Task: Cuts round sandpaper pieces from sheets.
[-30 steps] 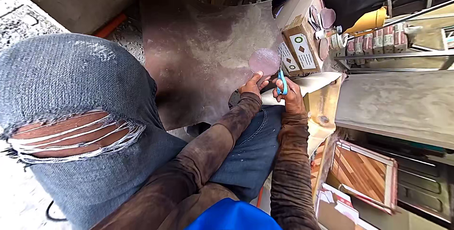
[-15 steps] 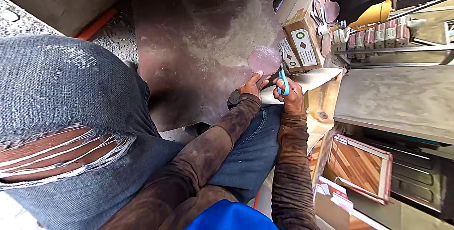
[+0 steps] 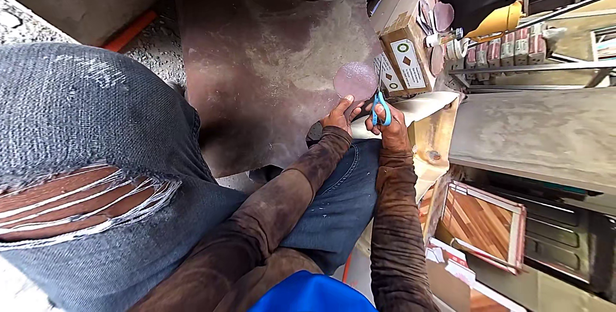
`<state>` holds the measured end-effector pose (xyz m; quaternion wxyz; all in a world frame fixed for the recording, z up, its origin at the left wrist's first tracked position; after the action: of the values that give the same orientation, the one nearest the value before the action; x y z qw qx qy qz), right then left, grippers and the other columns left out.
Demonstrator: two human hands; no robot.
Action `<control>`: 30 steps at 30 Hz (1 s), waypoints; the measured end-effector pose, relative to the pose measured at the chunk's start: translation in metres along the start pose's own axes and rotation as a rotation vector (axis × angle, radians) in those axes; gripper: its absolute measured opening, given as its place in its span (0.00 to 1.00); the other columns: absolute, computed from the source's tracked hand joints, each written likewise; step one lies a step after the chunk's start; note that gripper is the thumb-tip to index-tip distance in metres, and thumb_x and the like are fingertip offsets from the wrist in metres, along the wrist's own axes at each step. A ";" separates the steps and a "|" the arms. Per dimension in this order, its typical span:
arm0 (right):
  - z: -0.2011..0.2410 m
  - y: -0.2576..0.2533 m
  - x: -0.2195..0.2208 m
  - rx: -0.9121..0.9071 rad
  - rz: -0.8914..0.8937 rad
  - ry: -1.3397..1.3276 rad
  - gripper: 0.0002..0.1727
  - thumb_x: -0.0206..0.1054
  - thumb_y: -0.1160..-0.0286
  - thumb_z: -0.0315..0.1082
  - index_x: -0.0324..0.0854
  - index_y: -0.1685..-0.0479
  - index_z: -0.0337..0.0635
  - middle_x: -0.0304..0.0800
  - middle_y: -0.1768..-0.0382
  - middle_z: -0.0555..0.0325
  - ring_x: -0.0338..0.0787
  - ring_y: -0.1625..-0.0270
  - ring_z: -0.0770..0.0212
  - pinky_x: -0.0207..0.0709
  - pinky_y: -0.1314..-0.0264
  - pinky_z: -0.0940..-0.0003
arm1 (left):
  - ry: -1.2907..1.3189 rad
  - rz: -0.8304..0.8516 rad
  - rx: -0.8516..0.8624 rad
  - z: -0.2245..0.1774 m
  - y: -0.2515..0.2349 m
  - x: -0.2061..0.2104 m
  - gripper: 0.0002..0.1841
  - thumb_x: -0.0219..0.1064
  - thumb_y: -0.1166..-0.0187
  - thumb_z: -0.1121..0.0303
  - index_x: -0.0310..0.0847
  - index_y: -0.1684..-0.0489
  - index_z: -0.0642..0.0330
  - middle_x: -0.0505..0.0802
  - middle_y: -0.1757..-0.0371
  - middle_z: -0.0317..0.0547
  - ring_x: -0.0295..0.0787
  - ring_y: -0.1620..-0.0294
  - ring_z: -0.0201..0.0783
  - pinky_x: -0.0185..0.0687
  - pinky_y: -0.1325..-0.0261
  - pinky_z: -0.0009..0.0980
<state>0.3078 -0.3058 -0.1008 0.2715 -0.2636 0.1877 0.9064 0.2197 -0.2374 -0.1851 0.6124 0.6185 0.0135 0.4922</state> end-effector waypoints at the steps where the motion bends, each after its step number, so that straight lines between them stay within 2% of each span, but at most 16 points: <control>1: 0.000 0.001 0.000 -0.003 0.006 0.002 0.31 0.62 0.24 0.67 0.84 0.54 0.45 0.77 0.86 0.67 0.71 0.88 0.74 0.66 0.85 0.79 | -0.005 0.002 0.002 0.000 -0.001 -0.001 0.17 0.73 0.27 0.81 0.77 0.42 0.75 0.93 0.58 0.61 0.94 0.67 0.46 0.92 0.67 0.34; 4: 0.002 0.003 0.002 -0.007 0.000 -0.007 0.30 0.63 0.23 0.66 0.85 0.57 0.46 0.77 0.87 0.66 0.70 0.89 0.73 0.64 0.86 0.79 | 0.005 0.016 0.002 0.002 -0.004 -0.004 0.19 0.73 0.27 0.81 0.75 0.40 0.74 0.92 0.57 0.61 0.94 0.66 0.47 0.93 0.66 0.35; 7: 0.003 0.005 0.003 0.004 -0.022 0.006 0.28 0.64 0.24 0.65 0.85 0.58 0.47 0.75 0.88 0.68 0.69 0.90 0.74 0.63 0.87 0.80 | 0.019 0.008 0.005 0.004 -0.006 -0.005 0.17 0.73 0.28 0.82 0.76 0.42 0.75 0.93 0.59 0.61 0.95 0.67 0.47 0.93 0.68 0.34; 12: 0.001 0.006 0.001 0.013 -0.026 -0.002 0.25 0.68 0.23 0.61 0.86 0.56 0.45 0.73 0.89 0.68 0.67 0.90 0.75 0.62 0.88 0.80 | 0.009 0.021 -0.009 0.004 -0.009 -0.007 0.14 0.72 0.27 0.81 0.79 0.45 0.75 0.93 0.58 0.61 0.95 0.66 0.46 0.93 0.66 0.34; 16: 0.003 0.005 0.003 0.008 -0.006 -0.017 0.21 0.68 0.22 0.56 0.86 0.57 0.46 0.73 0.88 0.69 0.67 0.90 0.76 0.62 0.88 0.82 | 0.016 0.023 -0.018 0.004 -0.011 -0.009 0.15 0.72 0.26 0.80 0.78 0.44 0.75 0.93 0.59 0.61 0.95 0.67 0.46 0.92 0.68 0.33; 20: -0.002 0.004 0.001 0.007 0.044 -0.038 0.29 0.62 0.22 0.66 0.84 0.56 0.47 0.76 0.87 0.67 0.69 0.90 0.75 0.62 0.88 0.81 | -0.016 0.035 -0.023 0.005 -0.010 -0.010 0.11 0.72 0.25 0.79 0.81 0.49 0.74 0.94 0.63 0.58 0.95 0.70 0.42 0.91 0.70 0.30; 30: 0.000 0.010 0.003 0.041 -0.029 -0.007 0.29 0.62 0.23 0.67 0.85 0.57 0.48 0.74 0.89 0.66 0.66 0.91 0.73 0.59 0.89 0.78 | -0.018 0.065 -0.022 0.007 -0.010 -0.011 0.11 0.71 0.24 0.79 0.81 0.48 0.73 0.94 0.60 0.58 0.95 0.68 0.43 0.92 0.67 0.31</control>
<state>0.2996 -0.3126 -0.1003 0.2906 -0.2574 0.2013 0.8993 0.2244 -0.2468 -0.1970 0.6029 0.6162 -0.0177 0.5064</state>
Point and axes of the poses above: each hand's wrist, its own y-axis away from the middle knuckle, its own x-axis out of the palm, z = x × y, the point moved 4 cm from there along -y, towards the middle knuckle
